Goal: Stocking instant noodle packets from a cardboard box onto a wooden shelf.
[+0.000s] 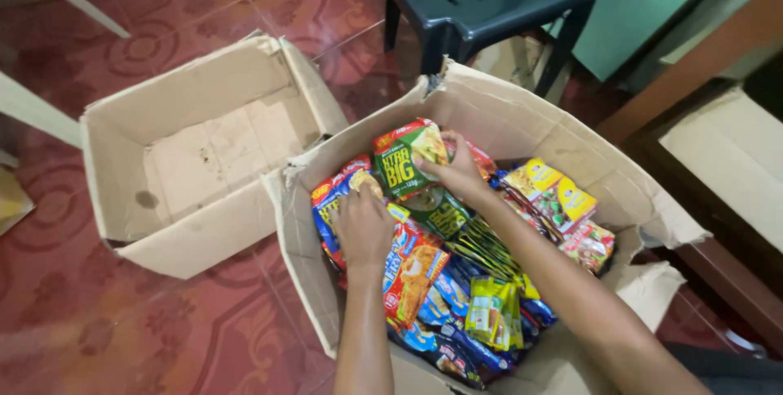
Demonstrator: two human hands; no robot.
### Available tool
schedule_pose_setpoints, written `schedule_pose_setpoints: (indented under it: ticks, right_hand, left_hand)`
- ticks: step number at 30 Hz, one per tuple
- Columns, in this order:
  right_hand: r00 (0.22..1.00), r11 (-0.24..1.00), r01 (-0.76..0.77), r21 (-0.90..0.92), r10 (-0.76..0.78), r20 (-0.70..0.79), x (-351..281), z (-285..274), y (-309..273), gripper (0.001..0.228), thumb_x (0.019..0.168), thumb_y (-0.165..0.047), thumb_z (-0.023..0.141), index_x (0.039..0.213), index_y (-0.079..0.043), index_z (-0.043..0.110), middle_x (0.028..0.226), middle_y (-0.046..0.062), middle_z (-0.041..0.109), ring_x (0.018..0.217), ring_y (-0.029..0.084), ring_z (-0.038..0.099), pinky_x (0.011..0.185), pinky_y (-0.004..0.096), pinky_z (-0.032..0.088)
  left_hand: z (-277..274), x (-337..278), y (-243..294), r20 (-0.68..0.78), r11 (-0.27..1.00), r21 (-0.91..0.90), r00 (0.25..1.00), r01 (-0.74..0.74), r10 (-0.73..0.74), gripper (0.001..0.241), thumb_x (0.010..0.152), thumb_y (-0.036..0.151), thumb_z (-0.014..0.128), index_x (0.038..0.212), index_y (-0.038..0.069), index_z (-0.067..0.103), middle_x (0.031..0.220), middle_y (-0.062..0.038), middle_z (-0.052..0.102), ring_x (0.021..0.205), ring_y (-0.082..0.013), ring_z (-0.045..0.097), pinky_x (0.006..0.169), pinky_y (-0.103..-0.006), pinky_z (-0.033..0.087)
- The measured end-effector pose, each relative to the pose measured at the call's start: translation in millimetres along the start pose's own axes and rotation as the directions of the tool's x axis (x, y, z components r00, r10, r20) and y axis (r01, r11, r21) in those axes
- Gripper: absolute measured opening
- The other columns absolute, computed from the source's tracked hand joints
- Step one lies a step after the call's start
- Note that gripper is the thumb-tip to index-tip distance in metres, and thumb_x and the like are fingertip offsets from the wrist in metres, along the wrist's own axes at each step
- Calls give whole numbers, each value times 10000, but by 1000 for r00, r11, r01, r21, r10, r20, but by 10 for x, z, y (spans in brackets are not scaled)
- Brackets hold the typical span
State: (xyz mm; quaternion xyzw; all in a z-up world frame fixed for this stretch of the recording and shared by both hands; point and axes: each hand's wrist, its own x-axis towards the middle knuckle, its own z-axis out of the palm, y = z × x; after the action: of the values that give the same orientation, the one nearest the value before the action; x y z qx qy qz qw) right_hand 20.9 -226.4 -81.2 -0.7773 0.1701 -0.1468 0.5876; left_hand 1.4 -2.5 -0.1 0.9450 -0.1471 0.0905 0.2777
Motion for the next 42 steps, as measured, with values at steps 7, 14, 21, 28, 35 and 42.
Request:
schedule_pose_setpoints:
  ticks: [7, 14, 21, 28, 35, 42]
  right_hand:
    - [897, 914, -346, 213, 256, 360, -652, -568, -822, 536, 847, -173, 756, 1347, -53, 605, 1123, 59, 702, 967, 168, 653, 724, 363, 487]
    - [849, 766, -513, 387, 388, 358, -1113, -1035, -704, 423, 970, -363, 643, 1301, -101, 641, 1091, 31, 707, 886, 149, 642, 631, 357, 464]
    - [918, 751, -396, 528, 333, 214, -1468, -1228, -873, 538, 986, -501, 556, 1216, -27, 663, 1130, 47, 739, 1007, 114, 709, 917, 302, 565]
    - [934, 789, -356, 501, 289, 208, -1665, -1399, -819, 604, 1036, -530, 490, 1134, 18, 723, 1086, 92, 755, 953, 135, 708, 867, 305, 567]
    - [954, 837, -297, 460, 246, 168, -1841, -1636, -1017, 619, 1042, -529, 445, 1151, 13, 723, 1100, 72, 766, 986, 118, 705, 921, 291, 537]
    - [960, 774, -277, 569, 207, 186, -1962, -2000, -1078, 579, 1047, -489, 478, 1194, 26, 700, 1139, 72, 749, 1000, 117, 696, 927, 298, 539]
  left_hand:
    - [-26, -37, 93, 75, 949, -305, 996, 77, -57, 553, 1075, 409, 482, 1281, -99, 560, 1146, -355, 622, 1034, -515, 592, 877, -563, 453]
    - [-185, -143, 384, 106, 745, -655, 960, -130, 261, 434, 1067, 341, 486, 1152, -74, 585, 1063, -328, 671, 1033, -509, 627, 881, -549, 495]
    - [-26, -226, 412, 82, 803, -484, 896, -347, 436, 347, 1059, 238, 461, 838, 20, 617, 663, -246, 619, 598, -448, 617, 546, -543, 441]
    - [-37, -263, 487, 102, 776, -511, 870, -369, 482, 401, 1051, 226, 448, 735, 10, 568, 616, -244, 583, 565, -440, 593, 540, -525, 419]
    - [84, -691, 730, 235, 713, -697, 914, -80, 332, 479, 1140, 321, 388, 879, -6, 621, 713, -161, 611, 664, -287, 587, 645, -422, 463]
    - [-247, -913, 1516, 357, 351, -896, 912, 273, 201, 362, 1035, 322, 540, 1161, 1, 650, 931, -52, 745, 761, -66, 678, 657, -254, 539]
